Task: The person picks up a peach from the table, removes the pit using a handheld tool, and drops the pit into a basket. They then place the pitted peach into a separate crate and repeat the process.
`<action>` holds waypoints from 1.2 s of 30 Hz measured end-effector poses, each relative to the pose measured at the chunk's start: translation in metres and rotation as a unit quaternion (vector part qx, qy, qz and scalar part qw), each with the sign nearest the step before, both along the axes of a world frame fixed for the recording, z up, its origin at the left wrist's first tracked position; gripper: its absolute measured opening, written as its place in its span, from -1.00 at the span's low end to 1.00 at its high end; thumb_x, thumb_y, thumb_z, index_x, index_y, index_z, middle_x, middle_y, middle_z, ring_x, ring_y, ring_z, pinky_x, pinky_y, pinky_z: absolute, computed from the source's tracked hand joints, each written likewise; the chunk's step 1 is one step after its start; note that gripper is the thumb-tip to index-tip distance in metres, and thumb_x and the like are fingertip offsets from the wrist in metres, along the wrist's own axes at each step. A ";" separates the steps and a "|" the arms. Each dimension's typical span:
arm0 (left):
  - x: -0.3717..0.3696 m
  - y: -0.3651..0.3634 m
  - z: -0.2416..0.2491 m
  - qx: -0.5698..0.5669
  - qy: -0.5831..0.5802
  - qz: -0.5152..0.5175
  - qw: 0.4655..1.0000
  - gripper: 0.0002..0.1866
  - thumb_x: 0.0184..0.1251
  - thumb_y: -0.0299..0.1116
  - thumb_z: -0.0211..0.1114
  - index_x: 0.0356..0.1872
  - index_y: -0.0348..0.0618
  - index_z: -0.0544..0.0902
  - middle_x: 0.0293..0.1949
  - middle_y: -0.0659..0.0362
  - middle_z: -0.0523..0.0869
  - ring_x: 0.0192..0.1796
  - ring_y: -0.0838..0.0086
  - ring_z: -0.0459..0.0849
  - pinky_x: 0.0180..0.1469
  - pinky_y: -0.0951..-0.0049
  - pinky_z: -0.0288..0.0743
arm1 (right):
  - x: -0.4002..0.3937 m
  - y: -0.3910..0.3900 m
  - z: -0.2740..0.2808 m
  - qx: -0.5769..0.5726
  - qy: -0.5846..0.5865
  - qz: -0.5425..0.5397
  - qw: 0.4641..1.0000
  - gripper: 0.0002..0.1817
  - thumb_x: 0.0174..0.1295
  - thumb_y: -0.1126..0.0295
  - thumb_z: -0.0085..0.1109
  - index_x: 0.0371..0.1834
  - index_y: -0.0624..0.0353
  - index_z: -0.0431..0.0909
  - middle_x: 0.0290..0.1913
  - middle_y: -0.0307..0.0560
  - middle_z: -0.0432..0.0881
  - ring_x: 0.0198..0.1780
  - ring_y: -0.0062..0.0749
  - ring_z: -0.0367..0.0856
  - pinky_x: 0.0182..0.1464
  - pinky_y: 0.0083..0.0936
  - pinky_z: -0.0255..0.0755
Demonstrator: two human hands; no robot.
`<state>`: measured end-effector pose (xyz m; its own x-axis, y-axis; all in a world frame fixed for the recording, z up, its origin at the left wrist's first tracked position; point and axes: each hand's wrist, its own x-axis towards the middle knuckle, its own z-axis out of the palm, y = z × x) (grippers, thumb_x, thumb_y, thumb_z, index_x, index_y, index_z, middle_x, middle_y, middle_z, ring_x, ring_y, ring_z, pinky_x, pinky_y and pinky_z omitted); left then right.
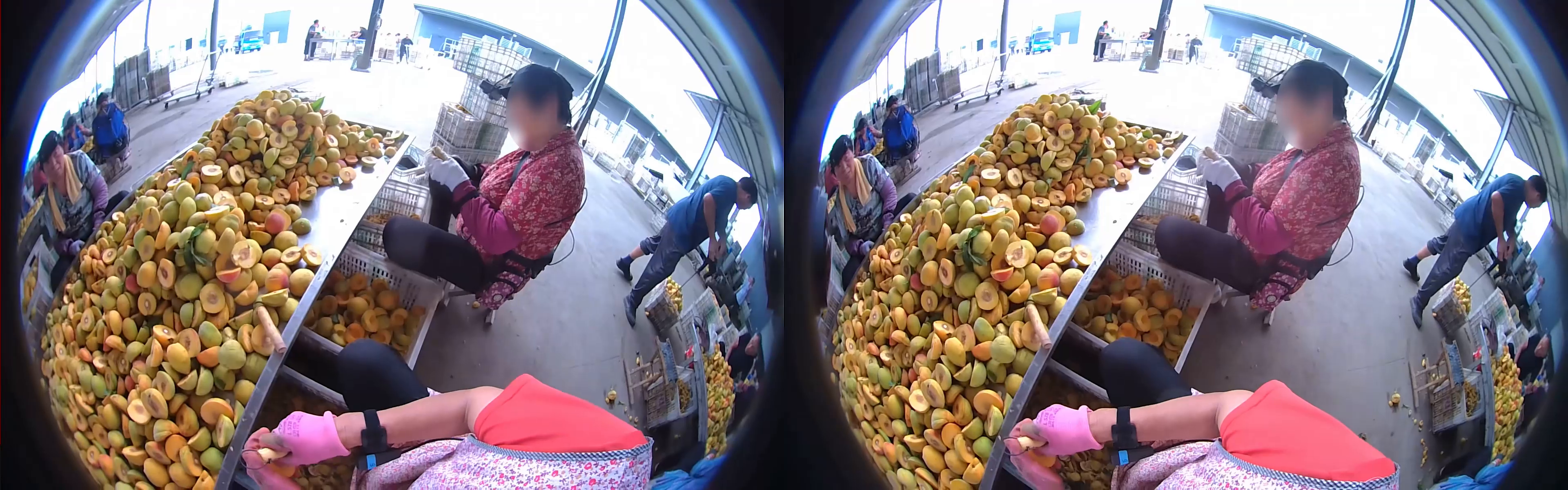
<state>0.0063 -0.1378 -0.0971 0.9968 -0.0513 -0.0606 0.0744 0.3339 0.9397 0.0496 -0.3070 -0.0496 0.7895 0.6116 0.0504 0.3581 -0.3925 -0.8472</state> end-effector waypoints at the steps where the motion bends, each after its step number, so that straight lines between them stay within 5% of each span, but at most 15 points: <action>1: 0.008 -0.019 -0.011 -0.003 0.068 0.128 0.989 -0.18 0.47 0.45 -0.08 0.13 -0.23 0.56 -0.15 0.14 0.62 -0.33 0.48 0.56 -0.29 0.43 0.46 | -0.006 -0.001 0.004 -0.064 -0.016 0.019 0.998 -0.60 0.26 0.25 0.30 0.16 -0.02 0.55 -0.24 0.01 0.72 -0.21 -0.01 0.75 -0.14 -0.20 0.59; 2: 0.012 -0.004 -0.013 0.022 0.025 0.047 0.998 -0.09 0.34 0.53 0.00 0.15 -0.27 0.51 -0.12 0.10 0.60 -0.25 0.44 0.58 -0.24 0.42 0.50 | -0.017 0.004 0.004 -0.121 -0.027 0.052 0.991 -0.66 0.23 0.28 0.30 0.07 0.00 0.60 -0.32 0.04 0.71 -0.24 0.04 0.74 -0.15 -0.15 0.58; 3: 0.010 -0.009 -0.005 0.096 -0.177 0.076 0.977 -0.05 0.28 0.54 0.06 0.17 -0.31 0.45 -0.13 0.08 0.59 -0.20 0.39 0.60 -0.20 0.39 0.51 | -0.032 0.005 -0.013 -0.037 -0.094 0.038 0.994 -0.73 0.22 0.26 0.31 -0.03 -0.01 0.61 -0.38 0.01 0.68 -0.32 0.04 0.72 -0.25 -0.13 0.57; 4: 0.010 -0.011 0.007 0.100 -0.138 0.113 0.979 -0.12 0.33 0.45 0.12 0.18 -0.31 0.42 -0.16 0.06 0.59 -0.21 0.37 0.60 -0.18 0.38 0.52 | -0.046 0.006 -0.013 0.063 -0.112 0.005 0.992 -0.76 0.25 0.22 0.32 -0.06 -0.02 0.62 -0.37 -0.01 0.69 -0.35 0.04 0.72 -0.31 -0.15 0.56; 6: 0.008 0.005 0.023 0.091 -0.100 0.052 0.989 -0.30 0.47 0.32 0.13 0.09 -0.24 0.42 -0.11 0.03 0.63 -0.40 0.50 0.57 -0.40 0.59 0.46 | -0.060 0.003 0.000 0.066 -0.019 -0.021 0.997 -0.69 0.30 0.11 0.39 -0.01 -0.04 0.60 -0.30 -0.02 0.73 -0.34 0.01 0.74 -0.29 -0.21 0.60; 9: 0.014 -0.003 0.033 0.016 0.013 0.090 0.996 -0.26 0.65 0.32 -0.42 -0.03 -0.18 0.48 -0.26 0.11 0.73 -0.60 0.57 0.51 -0.52 0.63 0.38 | -0.064 -0.003 -0.002 0.029 -0.014 -0.068 0.997 -0.45 0.34 0.01 0.37 0.20 0.15 0.47 -0.28 0.02 0.73 -0.28 0.02 0.76 -0.27 -0.24 0.60; 15: 0.013 -0.001 0.029 0.018 -0.025 0.100 0.994 -0.31 0.73 0.17 -0.42 -0.08 -0.22 0.56 -0.19 0.09 0.72 -0.15 0.45 0.62 0.04 0.44 0.49 | -0.051 0.007 0.005 -0.025 -0.069 -0.090 0.993 -0.63 0.51 0.06 0.14 -0.09 0.17 0.38 -0.39 0.13 0.65 -0.34 0.15 0.70 -0.38 -0.08 0.49; 25: 0.008 -0.011 0.023 0.047 -0.036 0.136 0.989 -0.36 0.74 0.13 -0.34 -0.07 -0.22 0.57 -0.18 0.10 0.71 -0.15 0.44 0.64 0.04 0.43 0.51 | -0.042 0.015 -0.008 -0.082 -0.033 -0.101 0.991 -0.62 0.54 0.05 0.10 -0.15 0.19 0.34 -0.53 0.17 0.61 -0.40 0.16 0.68 -0.39 -0.06 0.49; 36: 0.012 -0.011 0.009 0.159 -0.038 0.166 0.972 -0.46 0.71 0.01 -0.15 -0.16 -0.28 0.60 -0.33 0.09 0.69 -0.28 0.41 0.65 -0.08 0.38 0.55 | -0.039 0.017 -0.018 -0.103 0.080 -0.068 0.989 -0.61 0.55 0.04 0.06 -0.08 0.21 0.35 -0.41 0.28 0.64 -0.29 0.33 0.65 -0.28 0.05 0.47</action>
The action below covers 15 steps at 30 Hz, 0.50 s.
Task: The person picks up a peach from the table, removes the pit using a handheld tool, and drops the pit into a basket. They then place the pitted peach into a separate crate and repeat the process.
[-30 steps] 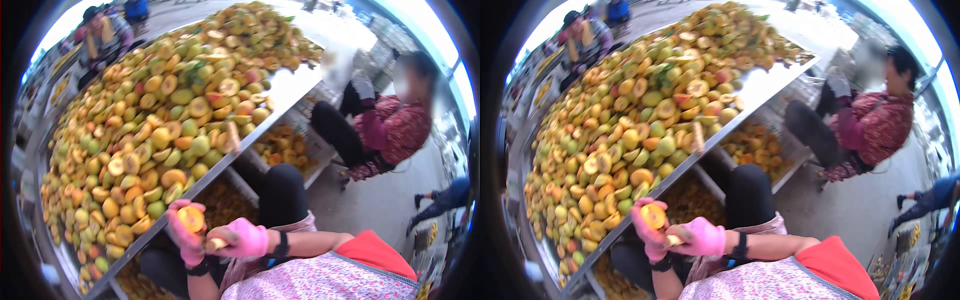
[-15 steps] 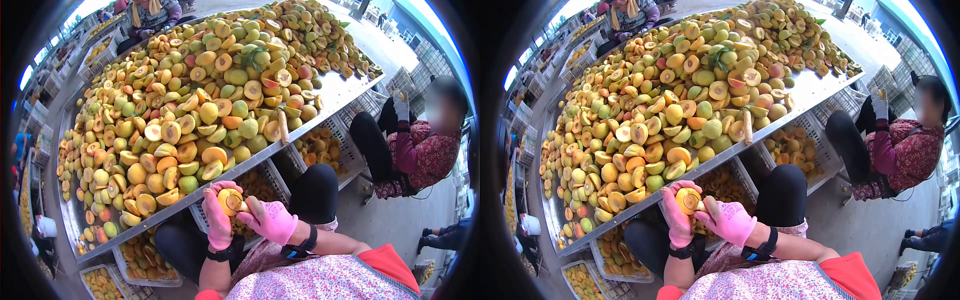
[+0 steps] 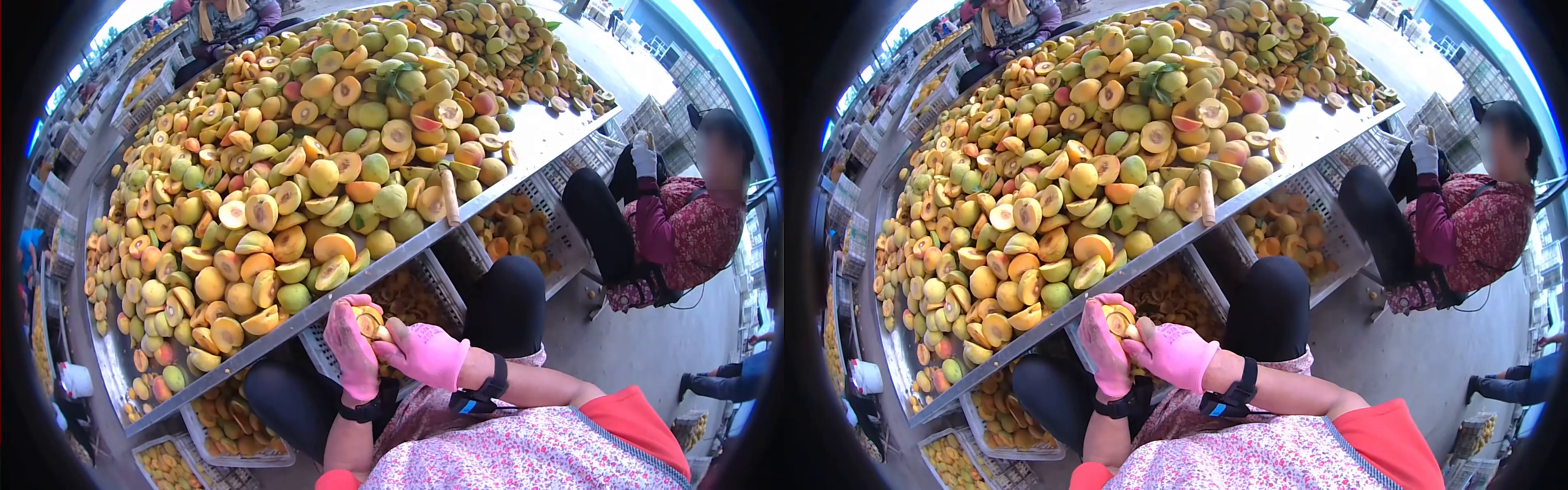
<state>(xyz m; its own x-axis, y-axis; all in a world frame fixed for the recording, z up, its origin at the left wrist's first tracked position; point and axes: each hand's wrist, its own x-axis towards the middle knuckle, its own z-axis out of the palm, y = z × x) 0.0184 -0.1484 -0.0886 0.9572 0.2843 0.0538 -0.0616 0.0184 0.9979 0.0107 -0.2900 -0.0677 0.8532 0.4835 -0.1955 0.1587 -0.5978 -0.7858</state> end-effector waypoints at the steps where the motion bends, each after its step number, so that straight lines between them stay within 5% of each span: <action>1: 0.000 -0.001 -0.001 -0.027 0.017 -0.004 0.999 -0.46 0.71 0.02 -0.14 -0.16 -0.28 0.60 -0.34 0.09 0.69 -0.30 0.42 0.65 -0.11 0.39 0.56 | 0.001 -0.001 -0.001 0.001 0.004 0.003 1.000 -0.60 0.55 0.04 0.05 -0.08 0.22 0.35 -0.41 0.28 0.65 -0.29 0.34 0.65 -0.27 0.06 0.47; 4: 0.000 -0.007 0.000 -0.043 0.021 0.006 0.999 -0.55 0.70 -0.10 -0.15 -0.21 -0.26 0.56 -0.33 0.11 0.68 -0.31 0.44 0.64 -0.13 0.42 0.54 | 0.003 -0.003 -0.002 -0.012 0.021 0.012 1.000 -0.58 0.55 0.02 0.05 -0.06 0.23 0.35 -0.39 0.30 0.66 -0.26 0.35 0.65 -0.26 0.08 0.47; 15: 0.004 -0.010 0.003 -0.014 -0.005 -0.007 1.000 -0.46 0.70 0.01 -0.14 -0.17 -0.28 0.60 -0.32 0.10 0.70 -0.29 0.41 0.65 -0.11 0.41 0.53 | 0.003 -0.007 0.006 0.039 0.100 0.000 0.994 -0.55 0.57 0.00 0.00 -0.04 0.26 0.46 -0.33 0.28 0.69 -0.19 0.30 0.68 -0.16 0.03 0.49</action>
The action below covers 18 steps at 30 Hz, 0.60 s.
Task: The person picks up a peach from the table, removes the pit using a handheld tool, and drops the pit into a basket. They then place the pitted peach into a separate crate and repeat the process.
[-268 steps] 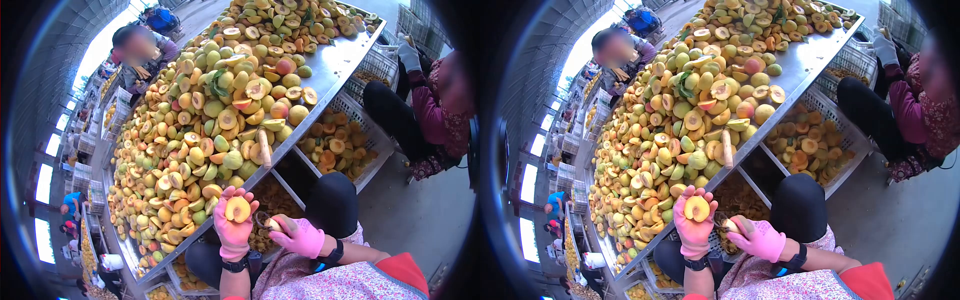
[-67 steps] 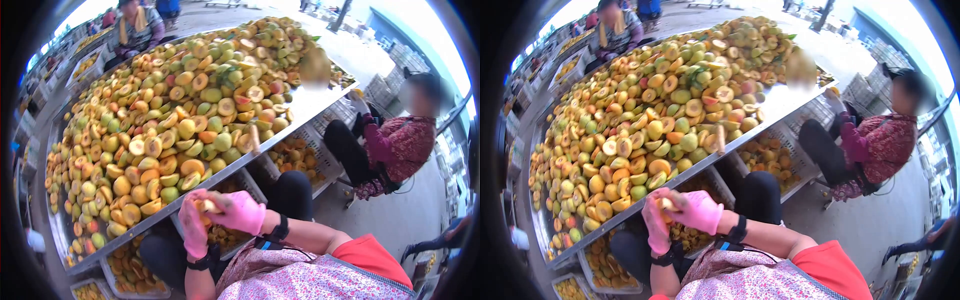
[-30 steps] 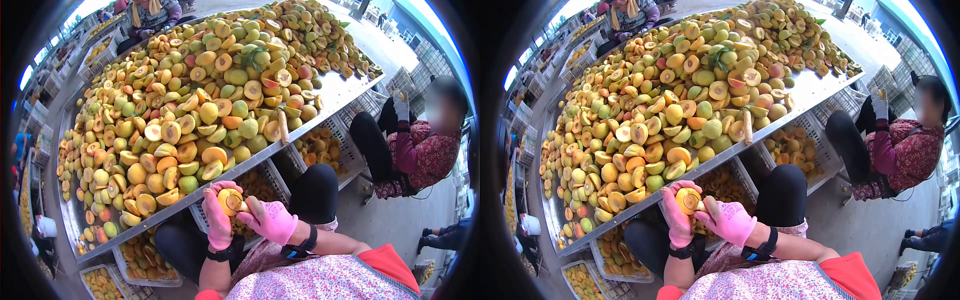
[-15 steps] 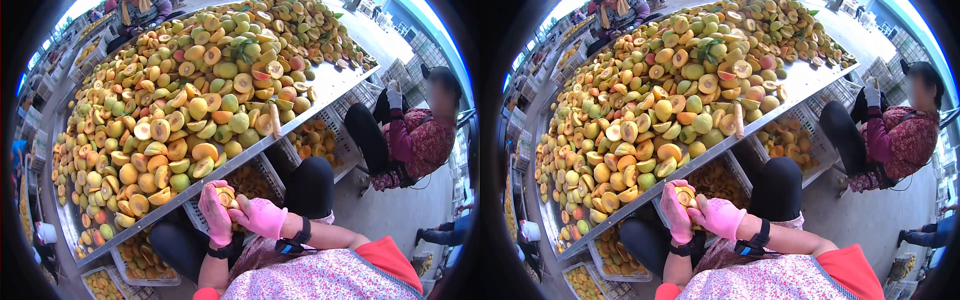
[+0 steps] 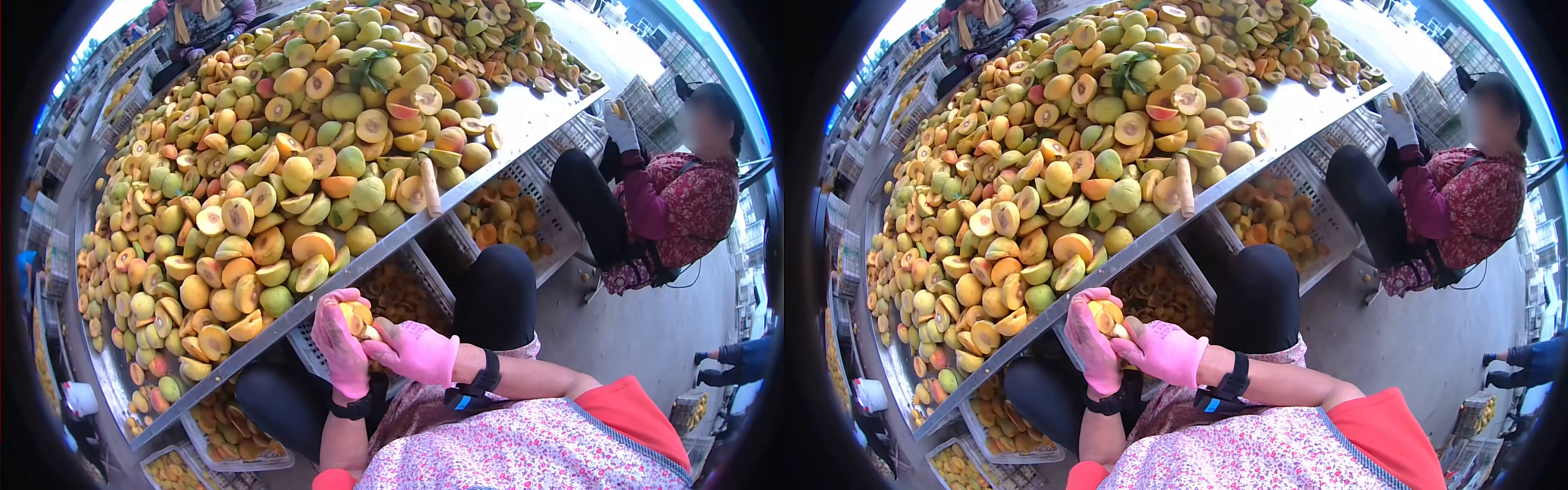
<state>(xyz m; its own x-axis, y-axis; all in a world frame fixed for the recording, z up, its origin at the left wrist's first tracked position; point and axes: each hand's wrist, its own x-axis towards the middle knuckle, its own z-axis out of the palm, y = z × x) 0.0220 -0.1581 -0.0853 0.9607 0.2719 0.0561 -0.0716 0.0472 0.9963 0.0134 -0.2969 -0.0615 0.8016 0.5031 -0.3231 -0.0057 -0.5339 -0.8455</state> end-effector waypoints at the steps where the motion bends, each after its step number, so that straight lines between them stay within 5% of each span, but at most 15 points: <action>1: 0.001 0.001 0.003 0.008 -0.005 -0.007 1.000 -0.46 0.70 0.02 -0.14 -0.17 -0.28 0.60 -0.33 0.10 0.70 -0.29 0.41 0.66 -0.11 0.41 0.54 | 0.000 0.000 0.002 0.008 -0.003 -0.014 1.000 -0.54 0.57 -0.01 -0.01 -0.03 0.26 0.47 -0.31 0.26 0.70 -0.18 0.28 0.68 -0.15 0.00 0.50; 7: 0.004 0.020 -0.005 -0.025 0.034 -0.118 0.992 -0.40 0.68 0.11 -0.08 -0.17 -0.29 0.67 -0.37 0.10 0.71 -0.33 0.41 0.69 -0.16 0.41 0.56 | 0.017 -0.010 0.007 0.052 0.130 0.055 0.989 -0.44 0.57 -0.08 -0.05 -0.10 0.33 0.53 -0.29 0.16 0.71 -0.18 0.00 0.73 -0.08 -0.18 0.53; 8: 0.005 0.026 -0.007 -0.047 0.057 -0.176 0.982 -0.38 0.67 0.14 -0.07 -0.16 -0.29 0.68 -0.37 0.10 0.71 -0.33 0.41 0.70 -0.17 0.42 0.56 | 0.019 -0.013 0.006 0.037 0.156 0.067 0.985 -0.44 0.57 -0.09 -0.04 -0.13 0.30 0.54 -0.37 -0.03 0.65 -0.28 -0.24 0.67 -0.16 -0.28 0.51; 11: 0.011 0.040 -0.009 0.018 0.059 -0.299 0.952 -0.33 0.65 0.21 -0.06 -0.13 -0.29 0.70 -0.35 0.08 0.74 -0.31 0.44 0.72 -0.17 0.47 0.56 | 0.019 -0.019 -0.004 0.047 0.276 0.063 0.958 -0.44 0.57 -0.12 -0.04 -0.15 0.28 0.55 -0.45 -0.20 0.55 -0.35 -0.39 0.60 -0.25 -0.37 0.45; 12: 0.015 0.040 -0.011 0.018 0.075 -0.315 0.946 -0.28 0.62 0.29 -0.06 -0.05 -0.29 0.70 -0.29 0.06 0.77 -0.28 0.47 0.74 -0.14 0.49 0.58 | 0.018 -0.022 -0.002 0.116 0.302 0.049 0.945 -0.46 0.57 -0.15 -0.04 -0.22 0.17 0.53 -0.53 -0.37 0.40 -0.52 -0.60 0.42 -0.46 -0.51 0.30; 16: 0.002 0.020 -0.005 -0.131 0.143 -0.183 0.964 -0.25 0.62 0.34 -0.11 0.06 -0.26 0.66 -0.23 0.07 0.78 -0.25 0.47 0.73 -0.09 0.47 0.62 | 0.017 -0.029 0.014 0.157 0.446 -0.032 0.881 -0.51 0.56 -0.18 -0.04 -0.33 -0.02 0.43 -0.60 -0.47 0.26 -0.69 -0.76 0.09 -0.67 -0.68 -0.08; 18: -0.001 0.006 -0.005 -0.068 0.070 -0.126 0.987 -0.34 0.69 0.20 -0.13 -0.03 -0.26 0.68 -0.25 0.11 0.77 -0.27 0.50 0.71 -0.14 0.46 0.59 | 0.013 -0.027 0.007 0.189 0.445 -0.042 0.875 -0.51 0.56 -0.19 -0.05 -0.32 -0.02 0.43 -0.60 -0.47 0.26 -0.70 -0.76 0.09 -0.67 -0.68 -0.07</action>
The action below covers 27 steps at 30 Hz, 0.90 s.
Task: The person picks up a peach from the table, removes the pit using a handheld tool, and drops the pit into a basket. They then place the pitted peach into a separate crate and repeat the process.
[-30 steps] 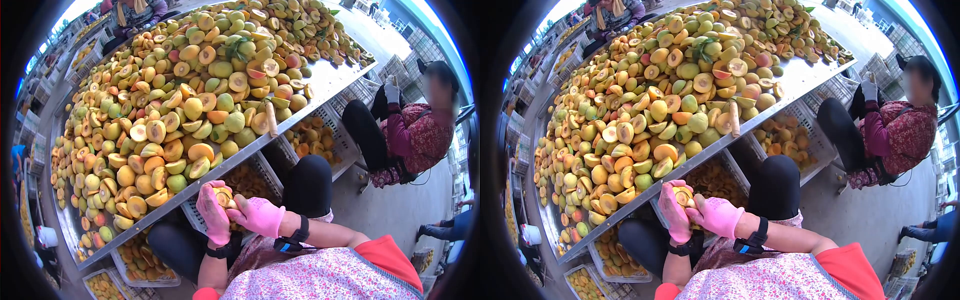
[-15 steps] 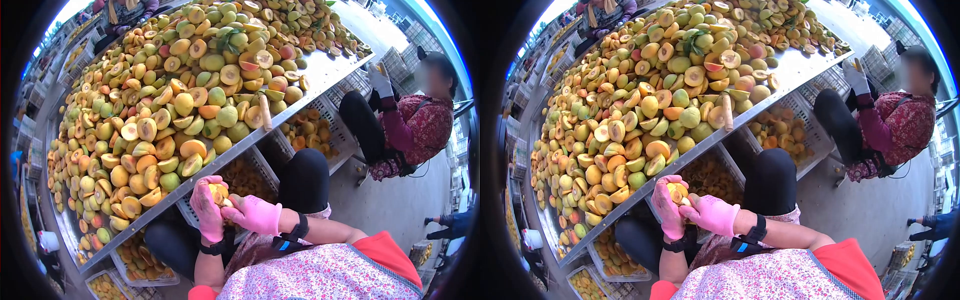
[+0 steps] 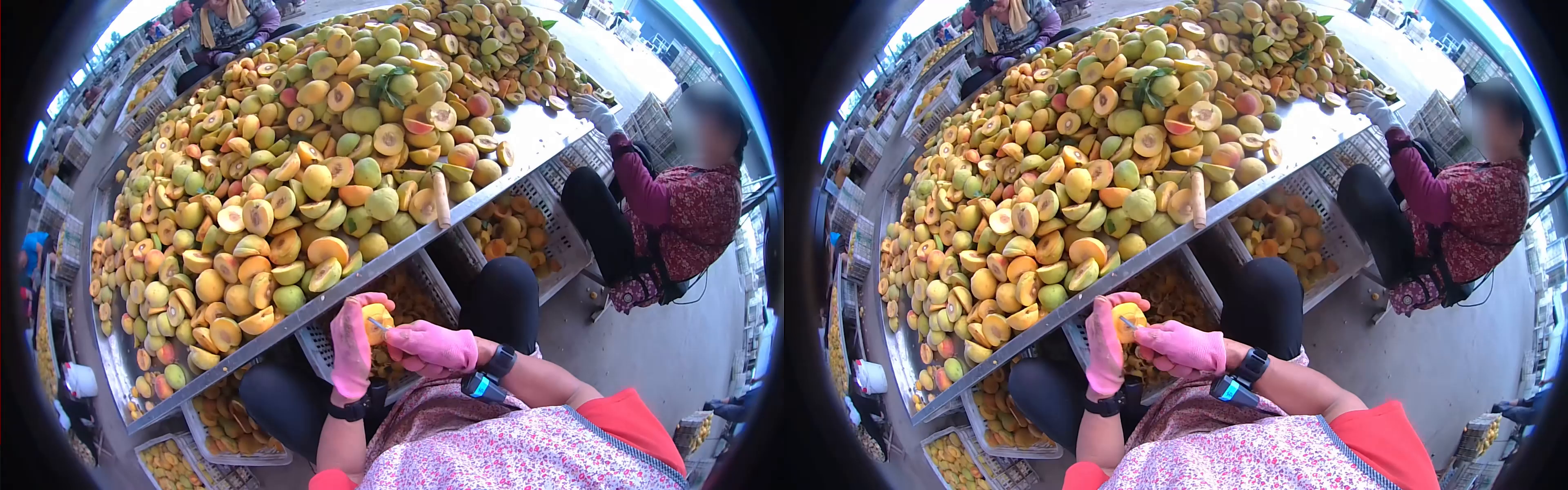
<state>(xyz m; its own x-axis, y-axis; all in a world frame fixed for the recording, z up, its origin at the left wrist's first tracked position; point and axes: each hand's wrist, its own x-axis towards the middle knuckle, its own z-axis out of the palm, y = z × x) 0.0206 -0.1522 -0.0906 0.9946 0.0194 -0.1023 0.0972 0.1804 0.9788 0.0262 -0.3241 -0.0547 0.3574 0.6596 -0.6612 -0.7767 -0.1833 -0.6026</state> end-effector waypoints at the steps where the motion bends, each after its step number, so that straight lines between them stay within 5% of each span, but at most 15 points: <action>1: -0.003 -0.005 0.004 0.067 -0.048 0.022 0.996 -0.36 0.71 0.15 -0.13 -0.06 -0.27 0.69 -0.25 0.12 0.77 -0.29 0.51 0.71 -0.17 0.46 0.58 | 0.000 0.000 -0.002 0.022 0.011 -0.026 0.999 -0.51 0.56 -0.20 -0.05 -0.31 -0.02 0.42 -0.59 -0.47 0.26 -0.70 -0.76 0.09 -0.67 -0.67 -0.06; 3: -0.008 -0.006 0.009 0.047 0.015 0.046 0.998 -0.35 0.70 0.13 -0.08 -0.26 -0.28 0.73 -0.33 0.16 0.77 -0.36 0.55 0.68 -0.23 0.48 0.56 | -0.004 -0.001 -0.002 0.064 0.037 0.006 0.997 -0.51 0.56 -0.21 -0.06 -0.30 -0.03 0.41 -0.60 -0.47 0.26 -0.70 -0.77 0.07 -0.69 -0.68 -0.08; 13: -0.008 0.020 0.029 0.023 -0.008 -0.143 0.989 -0.29 0.57 0.29 0.09 -0.28 -0.29 0.75 -0.34 0.15 0.79 -0.29 0.54 0.72 -0.23 0.53 0.59 | -0.010 -0.015 -0.011 0.218 0.123 0.071 0.966 -0.52 0.59 -0.22 -0.11 -0.19 -0.03 0.38 -0.63 -0.48 0.16 -0.74 -0.79 0.03 -0.74 -0.70 -0.10; 19: -0.011 0.019 0.035 0.164 -0.089 -0.203 0.961 -0.29 0.59 0.27 0.06 -0.29 -0.28 0.77 -0.36 0.15 0.79 -0.32 0.52 0.74 -0.24 0.48 0.58 | -0.022 -0.024 -0.021 0.291 0.146 0.090 0.941 -0.52 0.61 -0.22 -0.16 -0.19 -0.04 0.38 -0.64 -0.48 0.15 -0.75 -0.79 0.02 -0.75 -0.70 -0.10; 23: -0.017 0.007 0.042 0.140 -0.056 -0.187 0.971 -0.32 0.61 0.23 0.07 -0.30 -0.28 0.75 -0.36 0.14 0.79 -0.36 0.54 0.72 -0.26 0.50 0.58 | -0.025 -0.027 -0.016 0.296 0.101 0.083 0.946 -0.51 0.59 -0.24 -0.16 -0.19 -0.03 0.38 -0.64 -0.47 0.15 -0.75 -0.79 0.02 -0.75 -0.68 -0.11; 25: -0.029 -0.014 0.048 0.065 -0.010 -0.025 0.998 -0.35 0.62 0.19 0.09 -0.31 -0.28 0.74 -0.37 0.14 0.79 -0.36 0.56 0.71 -0.28 0.53 0.57 | -0.027 -0.028 -0.018 0.290 0.063 0.063 0.953 -0.50 0.59 -0.25 -0.15 -0.18 -0.03 0.38 -0.63 -0.47 0.16 -0.74 -0.78 0.03 -0.74 -0.67 -0.11; 27: -0.031 -0.021 0.049 0.079 -0.009 0.006 0.997 -0.37 0.61 0.18 0.10 -0.30 -0.28 0.73 -0.36 0.14 0.79 -0.35 0.56 0.71 -0.28 0.56 0.57 | -0.025 -0.032 -0.024 0.306 0.081 0.076 0.946 -0.50 0.59 -0.24 -0.14 -0.19 -0.03 0.39 -0.63 -0.47 0.17 -0.74 -0.78 0.03 -0.74 -0.68 -0.11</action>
